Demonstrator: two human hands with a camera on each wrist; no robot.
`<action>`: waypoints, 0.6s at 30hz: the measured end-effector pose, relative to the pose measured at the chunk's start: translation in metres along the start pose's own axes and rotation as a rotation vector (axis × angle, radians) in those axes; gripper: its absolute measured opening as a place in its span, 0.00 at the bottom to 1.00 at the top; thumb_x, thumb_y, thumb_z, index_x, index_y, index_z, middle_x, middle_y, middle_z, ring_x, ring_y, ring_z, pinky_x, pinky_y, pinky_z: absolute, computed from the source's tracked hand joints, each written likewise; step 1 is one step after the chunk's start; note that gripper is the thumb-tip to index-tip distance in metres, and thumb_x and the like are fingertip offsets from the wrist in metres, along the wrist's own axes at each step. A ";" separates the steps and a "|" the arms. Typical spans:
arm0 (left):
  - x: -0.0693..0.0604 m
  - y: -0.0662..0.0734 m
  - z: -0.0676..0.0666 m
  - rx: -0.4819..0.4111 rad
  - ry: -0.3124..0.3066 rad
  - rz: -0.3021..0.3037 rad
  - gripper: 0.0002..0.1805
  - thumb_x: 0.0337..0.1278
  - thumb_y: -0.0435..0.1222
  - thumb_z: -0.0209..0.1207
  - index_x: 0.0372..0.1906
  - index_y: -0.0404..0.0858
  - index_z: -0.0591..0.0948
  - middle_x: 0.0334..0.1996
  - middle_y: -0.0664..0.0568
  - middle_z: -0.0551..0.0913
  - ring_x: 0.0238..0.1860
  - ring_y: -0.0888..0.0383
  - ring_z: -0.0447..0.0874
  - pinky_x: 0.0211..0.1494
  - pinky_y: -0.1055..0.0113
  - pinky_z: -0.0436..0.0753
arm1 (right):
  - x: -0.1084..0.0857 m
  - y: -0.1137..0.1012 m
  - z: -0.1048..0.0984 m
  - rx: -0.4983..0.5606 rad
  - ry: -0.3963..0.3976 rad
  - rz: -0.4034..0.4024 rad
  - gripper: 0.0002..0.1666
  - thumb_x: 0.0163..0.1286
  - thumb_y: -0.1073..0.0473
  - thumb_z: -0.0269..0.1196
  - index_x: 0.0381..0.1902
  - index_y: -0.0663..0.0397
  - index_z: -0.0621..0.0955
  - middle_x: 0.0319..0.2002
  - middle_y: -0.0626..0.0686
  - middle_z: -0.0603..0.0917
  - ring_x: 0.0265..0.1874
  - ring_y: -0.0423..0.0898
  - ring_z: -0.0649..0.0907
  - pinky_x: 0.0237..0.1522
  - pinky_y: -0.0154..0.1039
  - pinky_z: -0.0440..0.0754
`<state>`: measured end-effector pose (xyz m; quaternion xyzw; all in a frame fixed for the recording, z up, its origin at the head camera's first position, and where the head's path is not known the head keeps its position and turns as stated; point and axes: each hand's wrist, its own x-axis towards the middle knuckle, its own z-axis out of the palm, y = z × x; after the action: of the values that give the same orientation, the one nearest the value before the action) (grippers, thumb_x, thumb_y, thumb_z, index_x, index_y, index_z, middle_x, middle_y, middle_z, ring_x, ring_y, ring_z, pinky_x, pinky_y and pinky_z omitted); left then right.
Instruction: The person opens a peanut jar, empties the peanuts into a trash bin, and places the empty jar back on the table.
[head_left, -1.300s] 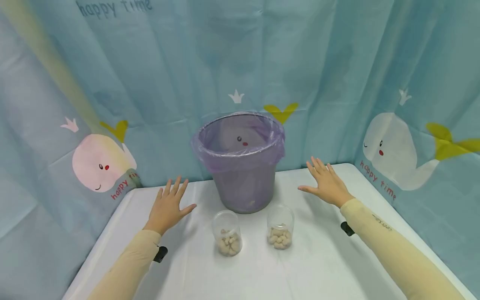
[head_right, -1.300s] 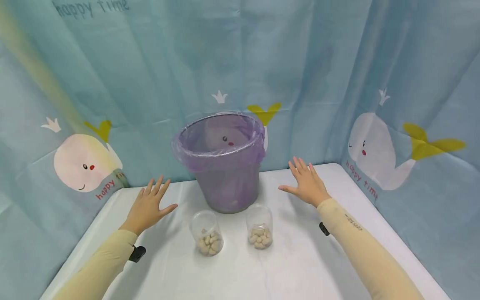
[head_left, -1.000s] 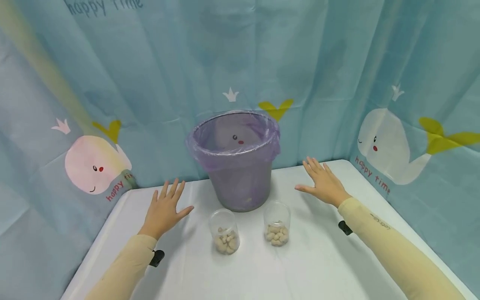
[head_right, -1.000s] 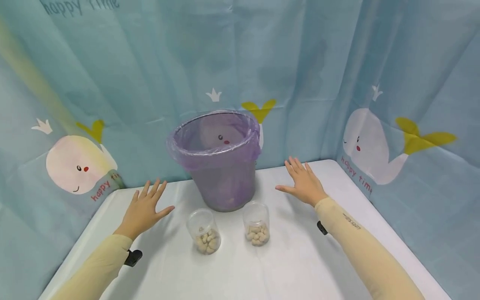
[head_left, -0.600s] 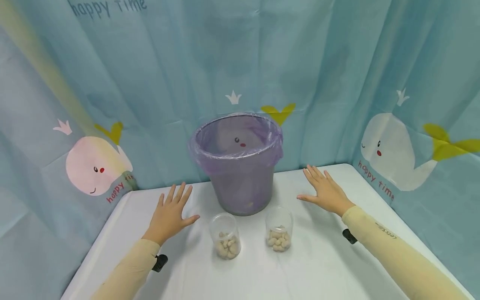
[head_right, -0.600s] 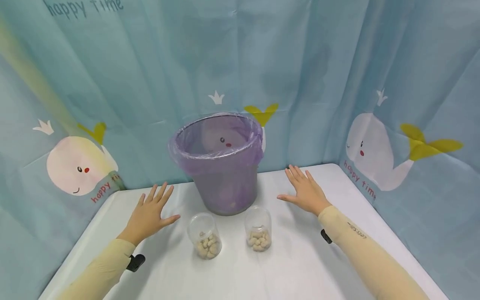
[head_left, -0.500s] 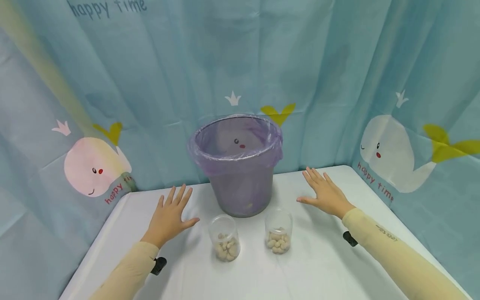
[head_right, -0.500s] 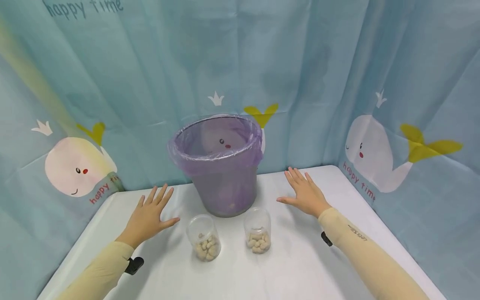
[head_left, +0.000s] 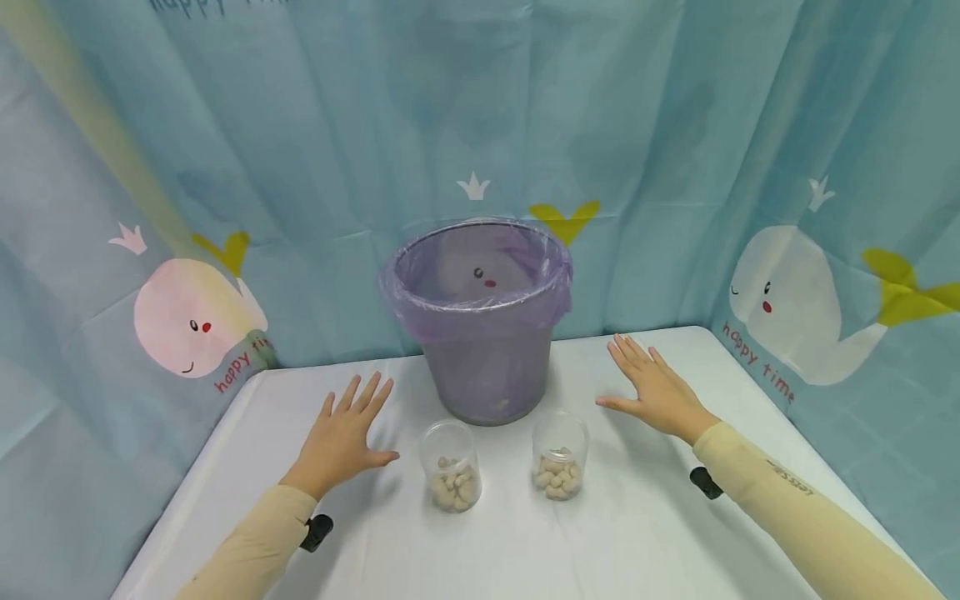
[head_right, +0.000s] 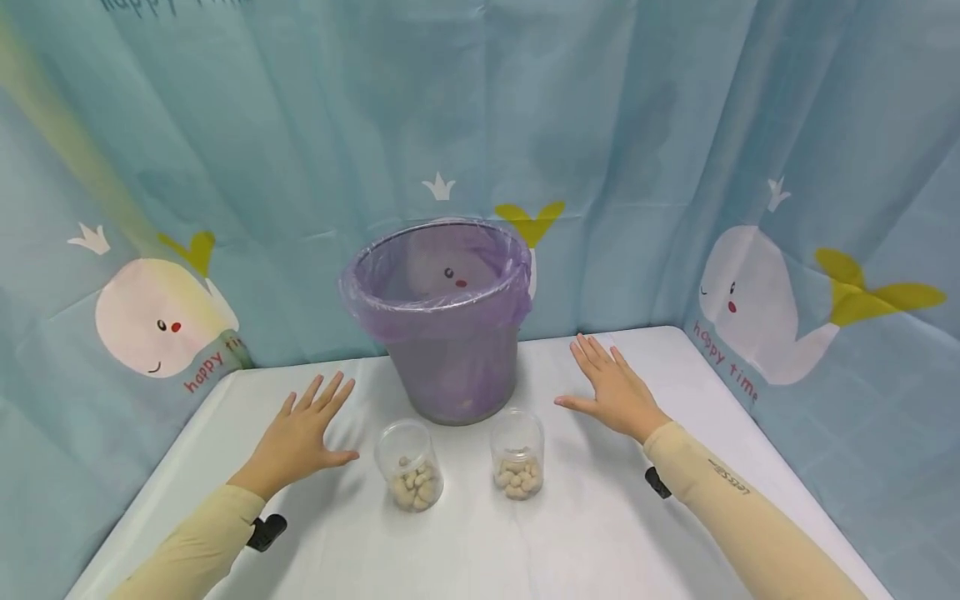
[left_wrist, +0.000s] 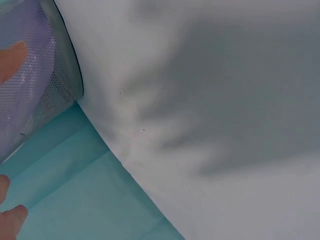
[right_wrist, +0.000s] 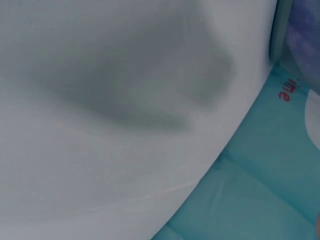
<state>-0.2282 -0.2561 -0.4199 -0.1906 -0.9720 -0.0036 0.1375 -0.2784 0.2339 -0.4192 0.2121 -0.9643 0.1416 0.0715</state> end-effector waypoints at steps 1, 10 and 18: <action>0.000 0.000 -0.001 -0.003 -0.011 0.000 0.60 0.40 0.59 0.73 0.78 0.42 0.59 0.77 0.43 0.59 0.76 0.36 0.57 0.71 0.29 0.62 | -0.001 0.000 0.000 0.002 0.001 0.000 0.60 0.65 0.27 0.58 0.79 0.59 0.51 0.80 0.61 0.49 0.79 0.61 0.50 0.79 0.63 0.45; -0.006 0.006 0.000 -0.027 -0.040 0.024 0.61 0.38 0.58 0.74 0.78 0.41 0.58 0.79 0.45 0.55 0.78 0.39 0.54 0.73 0.31 0.62 | -0.005 -0.003 -0.004 0.046 0.007 0.035 0.61 0.65 0.29 0.60 0.79 0.59 0.50 0.80 0.62 0.49 0.79 0.62 0.50 0.80 0.61 0.48; -0.012 0.011 0.000 -0.054 -0.053 0.015 0.64 0.35 0.58 0.76 0.78 0.40 0.57 0.80 0.46 0.52 0.78 0.40 0.55 0.73 0.32 0.62 | -0.007 -0.007 -0.007 0.078 -0.002 0.038 0.60 0.65 0.29 0.59 0.79 0.58 0.49 0.80 0.61 0.47 0.80 0.61 0.48 0.80 0.60 0.46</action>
<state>-0.2136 -0.2500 -0.4241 -0.2013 -0.9734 -0.0240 0.1067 -0.2685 0.2325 -0.4121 0.1966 -0.9619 0.1803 0.0595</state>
